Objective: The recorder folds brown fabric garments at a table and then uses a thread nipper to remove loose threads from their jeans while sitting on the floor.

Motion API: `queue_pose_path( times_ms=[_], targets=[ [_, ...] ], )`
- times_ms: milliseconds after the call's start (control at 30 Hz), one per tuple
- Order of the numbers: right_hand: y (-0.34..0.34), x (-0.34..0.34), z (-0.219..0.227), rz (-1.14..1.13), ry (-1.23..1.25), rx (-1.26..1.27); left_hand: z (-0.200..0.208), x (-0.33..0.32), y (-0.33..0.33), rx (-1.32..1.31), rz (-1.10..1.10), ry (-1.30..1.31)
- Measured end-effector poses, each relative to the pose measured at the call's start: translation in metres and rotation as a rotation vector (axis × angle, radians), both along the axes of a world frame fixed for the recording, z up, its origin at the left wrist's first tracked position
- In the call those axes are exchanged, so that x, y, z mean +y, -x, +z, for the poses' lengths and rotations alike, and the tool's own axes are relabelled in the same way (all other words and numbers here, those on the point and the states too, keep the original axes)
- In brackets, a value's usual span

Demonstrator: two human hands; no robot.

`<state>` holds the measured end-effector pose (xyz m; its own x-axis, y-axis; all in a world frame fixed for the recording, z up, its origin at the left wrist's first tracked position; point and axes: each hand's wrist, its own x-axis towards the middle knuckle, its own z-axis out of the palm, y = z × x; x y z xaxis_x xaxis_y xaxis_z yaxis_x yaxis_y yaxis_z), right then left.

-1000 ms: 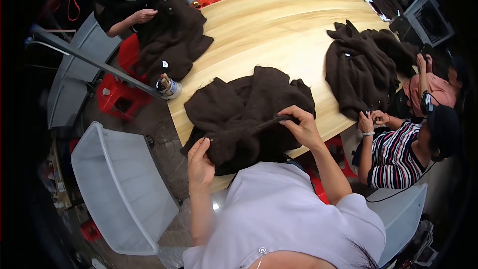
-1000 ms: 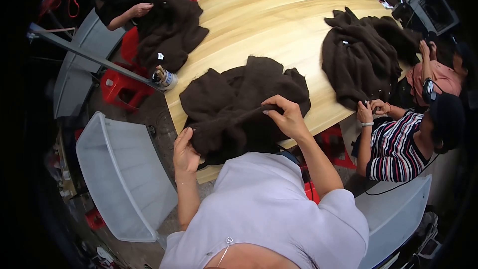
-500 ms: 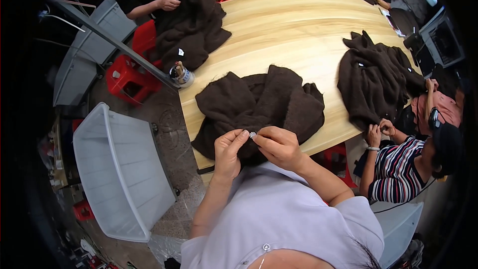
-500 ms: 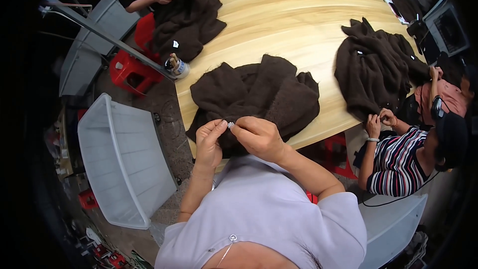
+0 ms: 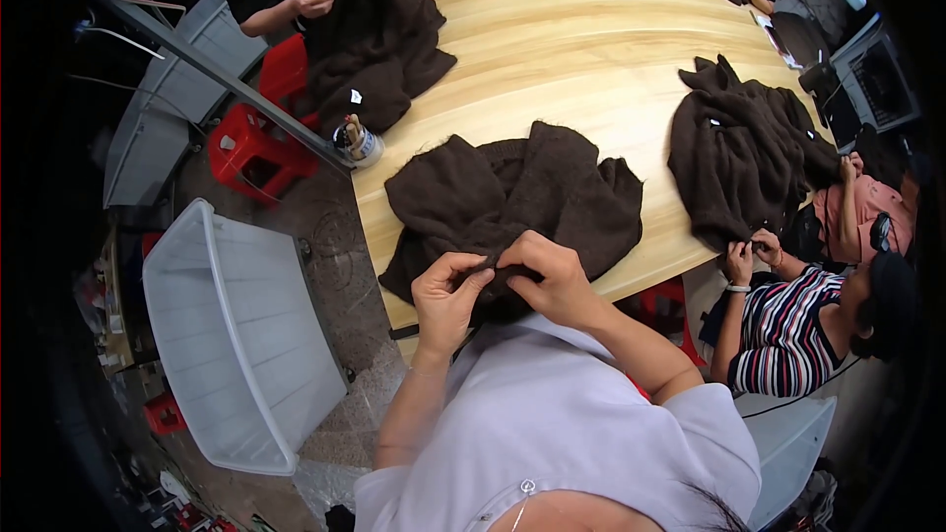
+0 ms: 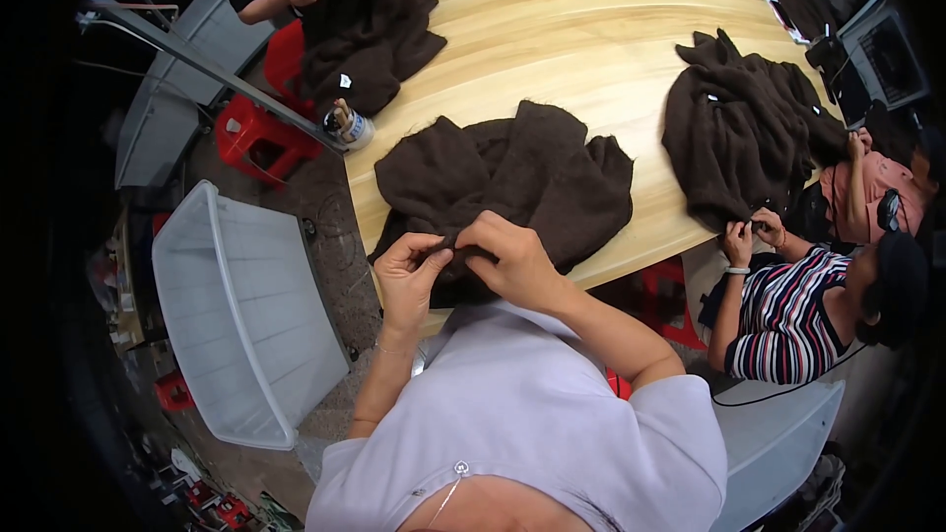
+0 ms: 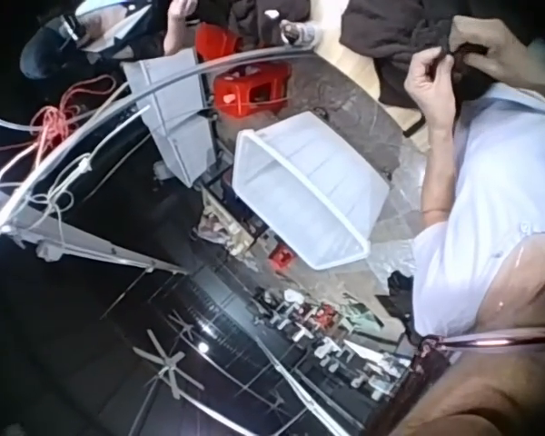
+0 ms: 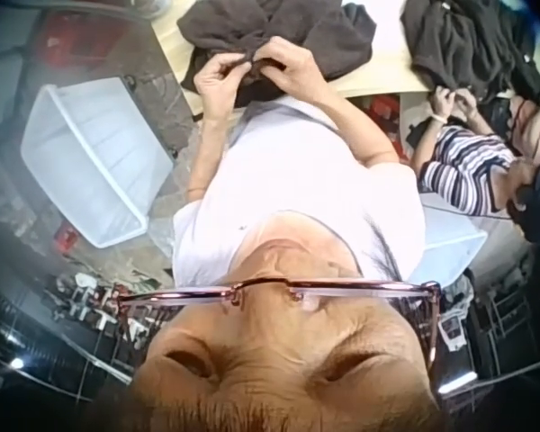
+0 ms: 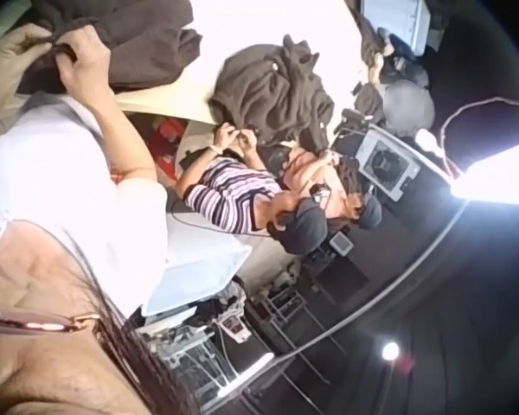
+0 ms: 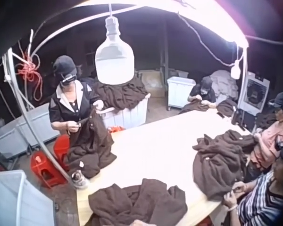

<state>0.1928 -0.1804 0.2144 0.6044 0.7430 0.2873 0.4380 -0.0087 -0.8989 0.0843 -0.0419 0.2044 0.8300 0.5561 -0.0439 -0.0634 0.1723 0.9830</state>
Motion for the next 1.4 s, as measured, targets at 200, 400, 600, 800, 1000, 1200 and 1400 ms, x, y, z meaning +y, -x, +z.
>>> queue_pose_path(
  times_ms=[200,400,600,800,1000,1200,1400],
  targets=[
    [-0.011,0.002,0.007,0.209,0.032,-0.043,0.005,0.006,0.005,0.026,-0.068,-0.167],
    [-0.002,-0.004,-0.001,0.196,0.096,-0.212,0.010,0.015,0.009,0.023,-0.124,-0.183],
    [-0.008,-0.005,0.001,0.363,0.120,0.196,0.009,0.026,0.011,-0.006,-0.300,-0.056],
    [-0.009,-0.002,0.013,0.327,0.094,-0.203,0.006,0.022,0.019,0.034,-0.290,-0.048],
    [0.000,0.000,0.005,0.261,0.012,-0.256,0.010,0.013,0.018,0.009,-0.204,-0.271],
    [0.027,0.012,-0.011,-0.152,-0.121,-0.402,0.004,-0.027,0.017,-0.060,0.173,-0.402],
    [0.017,0.008,-0.033,-0.257,-0.148,-0.610,-0.007,-0.025,0.014,0.026,0.112,-0.326]
  ],
)
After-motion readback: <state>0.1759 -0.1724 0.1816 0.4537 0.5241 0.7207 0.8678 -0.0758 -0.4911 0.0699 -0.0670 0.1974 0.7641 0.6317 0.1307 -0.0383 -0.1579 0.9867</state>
